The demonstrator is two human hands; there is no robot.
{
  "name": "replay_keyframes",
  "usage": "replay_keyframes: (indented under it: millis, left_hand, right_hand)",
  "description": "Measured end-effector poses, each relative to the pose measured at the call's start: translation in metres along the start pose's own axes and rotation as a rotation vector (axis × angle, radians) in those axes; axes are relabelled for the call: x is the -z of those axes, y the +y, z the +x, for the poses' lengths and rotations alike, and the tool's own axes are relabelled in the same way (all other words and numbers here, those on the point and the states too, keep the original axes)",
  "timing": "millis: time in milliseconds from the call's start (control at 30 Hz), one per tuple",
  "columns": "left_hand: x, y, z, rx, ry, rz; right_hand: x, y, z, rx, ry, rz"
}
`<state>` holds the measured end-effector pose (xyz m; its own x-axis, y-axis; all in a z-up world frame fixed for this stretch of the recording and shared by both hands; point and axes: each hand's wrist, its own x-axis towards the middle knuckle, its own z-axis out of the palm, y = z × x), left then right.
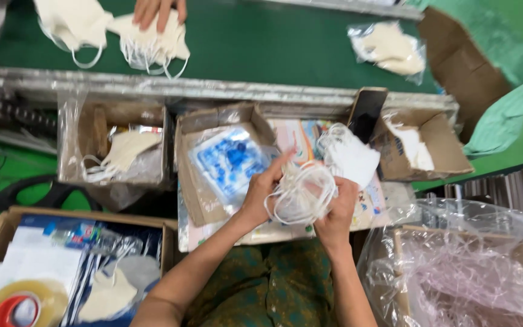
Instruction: Packaging face masks into plastic bags and organizing them in boxes.
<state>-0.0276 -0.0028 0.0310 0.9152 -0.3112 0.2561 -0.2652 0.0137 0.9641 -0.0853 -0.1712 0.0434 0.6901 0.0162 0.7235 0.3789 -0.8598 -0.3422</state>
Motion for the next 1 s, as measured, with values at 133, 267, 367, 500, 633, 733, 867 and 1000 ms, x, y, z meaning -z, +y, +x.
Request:
replay_keyframes:
  millis: [133, 267, 367, 500, 633, 733, 867, 1000]
  left_hand:
    - [-0.014, -0.037, 0.01, -0.143, -0.185, -0.278]
    - [-0.023, 0.011, 0.012, -0.02, -0.463, -0.189]
    - [-0.013, 0.016, 0.012, 0.341, -0.608, -0.126]
    - [0.02, 0.045, 0.024, -0.226, -0.28, 0.155]
    - [-0.012, -0.005, 0.031, -0.76, -0.22, 0.529]
    - [-0.012, -0.025, 0.04, -0.232, -0.619, 0.234]
    - [-0.031, -0.025, 0.032, 0.026, -0.686, 0.246]
    - [-0.046, -0.057, 0.021, -0.049, -0.621, 0.065]
  right_hand:
    - [0.028, -0.011, 0.048, 0.224, 0.172, -0.246]
    - [0.022, 0.073, -0.012, -0.257, -0.587, -0.194]
    - [0.054, 0.049, 0.016, -0.267, -0.789, -0.324]
    - [0.087, 0.02, 0.04, -0.491, -0.809, -0.26]
    - [0.069, 0.019, 0.024, -0.303, -0.776, -0.155]
    - [0.071, 0.02, 0.029, -0.078, -0.504, 0.037]
    - [0.037, 0.045, 0.004, -0.291, -1.017, -0.254]
    - [0.049, 0.017, 0.036, -0.28, -1.334, -0.428]
